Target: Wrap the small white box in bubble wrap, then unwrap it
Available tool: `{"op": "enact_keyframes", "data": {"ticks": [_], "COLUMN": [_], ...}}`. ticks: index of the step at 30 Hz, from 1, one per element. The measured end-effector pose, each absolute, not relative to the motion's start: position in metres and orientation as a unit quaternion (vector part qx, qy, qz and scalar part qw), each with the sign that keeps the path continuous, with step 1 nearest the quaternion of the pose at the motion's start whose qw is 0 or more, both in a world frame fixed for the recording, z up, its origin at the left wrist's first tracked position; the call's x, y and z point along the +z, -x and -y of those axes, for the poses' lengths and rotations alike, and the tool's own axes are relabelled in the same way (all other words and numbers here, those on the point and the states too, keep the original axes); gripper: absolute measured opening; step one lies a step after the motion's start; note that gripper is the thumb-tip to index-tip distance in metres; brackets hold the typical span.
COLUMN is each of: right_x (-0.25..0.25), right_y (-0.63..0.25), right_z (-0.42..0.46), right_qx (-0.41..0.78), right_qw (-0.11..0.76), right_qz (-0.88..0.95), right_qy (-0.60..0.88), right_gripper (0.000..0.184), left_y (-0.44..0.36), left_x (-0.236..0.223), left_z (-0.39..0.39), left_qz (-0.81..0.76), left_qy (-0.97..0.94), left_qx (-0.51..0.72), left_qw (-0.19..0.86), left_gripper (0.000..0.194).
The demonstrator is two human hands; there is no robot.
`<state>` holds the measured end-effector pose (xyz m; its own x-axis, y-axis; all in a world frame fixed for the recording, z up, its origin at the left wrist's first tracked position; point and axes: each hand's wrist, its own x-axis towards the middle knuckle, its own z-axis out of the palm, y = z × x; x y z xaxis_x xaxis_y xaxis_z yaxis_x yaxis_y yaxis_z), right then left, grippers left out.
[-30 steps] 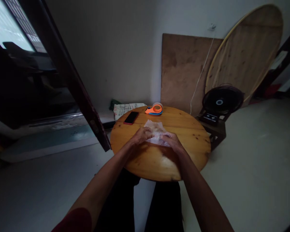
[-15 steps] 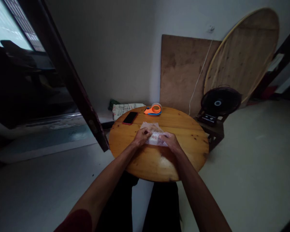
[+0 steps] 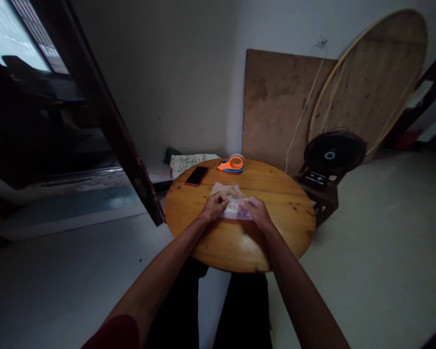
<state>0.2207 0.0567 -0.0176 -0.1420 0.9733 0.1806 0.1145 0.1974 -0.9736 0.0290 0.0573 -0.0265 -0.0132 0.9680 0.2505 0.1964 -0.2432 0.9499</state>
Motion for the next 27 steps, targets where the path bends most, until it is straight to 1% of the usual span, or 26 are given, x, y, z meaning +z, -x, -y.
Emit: {"op": "enact_keyframes", "data": {"ticks": [5, 8, 10, 12, 15, 18, 22, 27], "right_x": [-0.027, -0.032, -0.030, -0.026, -0.015, -0.007, -0.003, -0.005], "right_y": [-0.217, -0.217, -0.218, -0.219, -0.218, -0.212, -0.204, -0.204], "right_z": [-0.064, -0.067, -0.065, -0.059, -0.048, -0.036, -0.029, -0.030], "right_qx": [0.415, 0.361, 0.298, 0.206, 0.059, -0.034, -0.066, -0.057], "right_qw": [0.470, 0.461, 0.454, 0.456, 0.450, 0.397, 0.326, 0.312], "right_qz": [0.621, 0.637, 0.650, 0.677, 0.746, 0.813, 0.861, 0.865], "right_qy": [0.470, 0.503, 0.532, 0.540, 0.487, 0.426, 0.385, 0.389], "right_gripper": [0.026, 0.023, 0.024, 0.025, 0.022, 0.023, 0.024, 0.026], "left_y": [-0.027, -0.029, -0.030, -0.032, -0.033, -0.033, -0.031, -0.005], "left_x": [-0.025, -0.023, -0.021, -0.019, -0.017, -0.015, -0.013, -0.009], "left_z": [-0.056, -0.057, -0.058, -0.059, -0.060, -0.060, -0.060, -0.054], "left_qz": [-0.494, -0.498, -0.499, -0.500, -0.505, -0.511, -0.521, -0.541], "left_qy": [-0.597, -0.594, -0.591, -0.589, -0.586, -0.584, -0.584, -0.582], "left_qx": [0.512, 0.511, 0.510, 0.508, 0.503, 0.496, 0.482, 0.470], "left_qw": [0.370, 0.371, 0.375, 0.381, 0.386, 0.389, 0.394, 0.384], "left_gripper": [0.011, 0.008, 0.011, 0.013, 0.014, 0.015, 0.015, 0.019]}}
